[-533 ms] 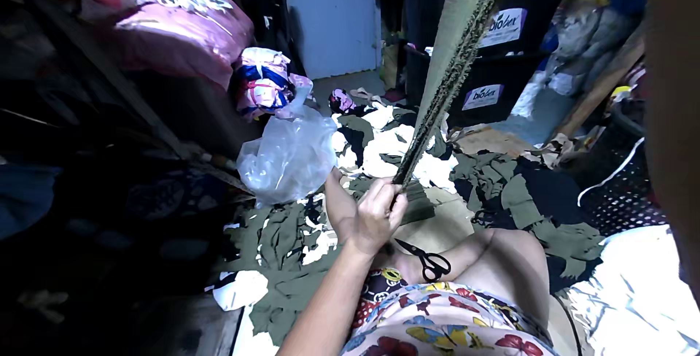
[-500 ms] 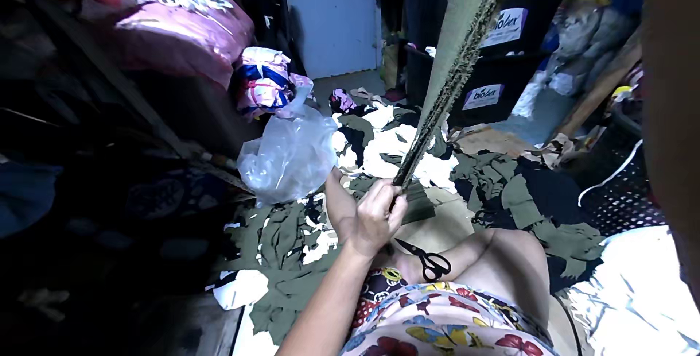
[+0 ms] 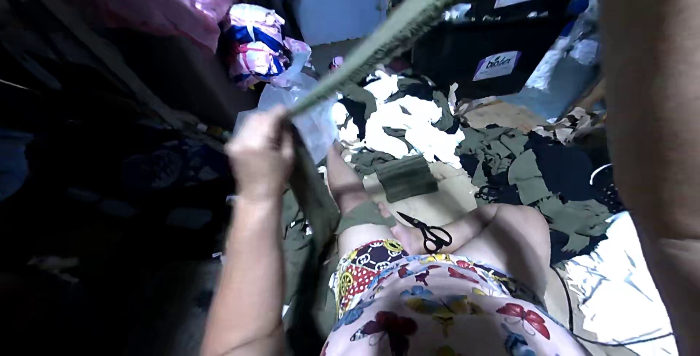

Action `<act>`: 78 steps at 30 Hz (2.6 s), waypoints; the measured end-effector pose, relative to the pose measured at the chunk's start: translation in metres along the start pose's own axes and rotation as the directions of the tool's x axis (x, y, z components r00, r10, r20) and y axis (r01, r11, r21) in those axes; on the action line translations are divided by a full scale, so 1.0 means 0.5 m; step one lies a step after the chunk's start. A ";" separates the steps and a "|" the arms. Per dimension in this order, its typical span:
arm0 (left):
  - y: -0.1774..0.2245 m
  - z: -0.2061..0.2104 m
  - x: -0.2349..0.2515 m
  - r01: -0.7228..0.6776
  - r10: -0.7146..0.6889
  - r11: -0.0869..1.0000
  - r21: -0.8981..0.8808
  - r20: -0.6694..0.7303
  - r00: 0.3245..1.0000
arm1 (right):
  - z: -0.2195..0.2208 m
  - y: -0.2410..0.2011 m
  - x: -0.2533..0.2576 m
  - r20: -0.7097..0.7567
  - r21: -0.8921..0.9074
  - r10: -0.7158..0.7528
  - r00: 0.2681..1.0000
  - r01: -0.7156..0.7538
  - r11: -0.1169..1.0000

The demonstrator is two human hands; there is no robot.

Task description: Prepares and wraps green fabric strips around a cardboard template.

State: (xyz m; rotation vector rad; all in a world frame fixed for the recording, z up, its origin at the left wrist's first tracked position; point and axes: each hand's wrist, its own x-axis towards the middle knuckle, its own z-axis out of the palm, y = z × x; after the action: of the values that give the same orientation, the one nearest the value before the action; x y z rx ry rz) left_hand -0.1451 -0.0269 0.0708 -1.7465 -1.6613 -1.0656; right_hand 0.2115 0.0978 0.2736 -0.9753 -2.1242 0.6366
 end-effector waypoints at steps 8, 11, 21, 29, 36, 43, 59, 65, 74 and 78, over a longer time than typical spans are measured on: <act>-0.168 -0.082 -0.060 0.113 -0.086 0.980 0.163 -0.161 0.983 | 0.269 0.070 -0.070 -0.015 0.443 0.195 0.981 -0.168 0.881; -0.109 0.046 -0.219 0.212 -0.221 0.974 0.079 0.152 0.963 | 0.340 0.149 -0.149 0.125 0.352 0.433 0.893 -0.448 0.822; 0.104 0.203 -0.329 0.596 -0.258 0.781 -0.186 0.773 0.579 | 0.422 0.461 -0.259 0.199 0.387 0.752 0.628 -0.755 0.529; 0.250 0.378 -0.381 0.804 0.080 -0.520 -0.288 0.921 0.381 | 0.399 0.451 -0.260 0.193 0.482 0.668 0.719 -0.662 0.574; 0.172 0.390 -0.319 0.395 -0.311 -0.823 -0.409 0.906 0.288 | 0.393 0.497 -0.270 0.212 0.542 0.690 0.692 -0.671 0.506; 0.046 0.358 -0.143 0.539 -0.589 -0.433 -0.723 0.679 0.437 | 0.353 0.474 -0.133 0.209 0.527 0.553 0.807 -0.569 0.632; 0.109 0.626 -0.228 0.929 -0.720 -0.077 -0.362 0.665 0.200 | 0.456 0.835 -0.110 0.347 0.363 0.805 0.481 -0.860 0.357; 0.105 0.679 -0.291 0.968 -0.755 -0.042 -0.249 0.643 0.132 | 0.516 0.935 -0.156 0.411 0.303 0.796 0.444 -0.890 0.339; 0.106 0.693 -0.319 0.987 -0.793 0.034 -0.154 0.597 0.120 | 0.562 0.938 -0.162 0.290 0.246 0.817 0.498 -0.864 0.439; 0.102 0.696 -0.324 0.992 -0.784 0.019 -0.123 0.613 0.091 | 0.579 0.953 -0.167 0.251 0.215 0.818 0.517 -0.854 0.473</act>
State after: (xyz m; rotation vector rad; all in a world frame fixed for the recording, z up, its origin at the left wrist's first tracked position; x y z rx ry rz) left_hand -0.0182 0.1493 -0.2499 -0.7972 -3.2643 -1.9853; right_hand 0.2421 0.2752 -0.2606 -1.8336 -1.4021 1.4958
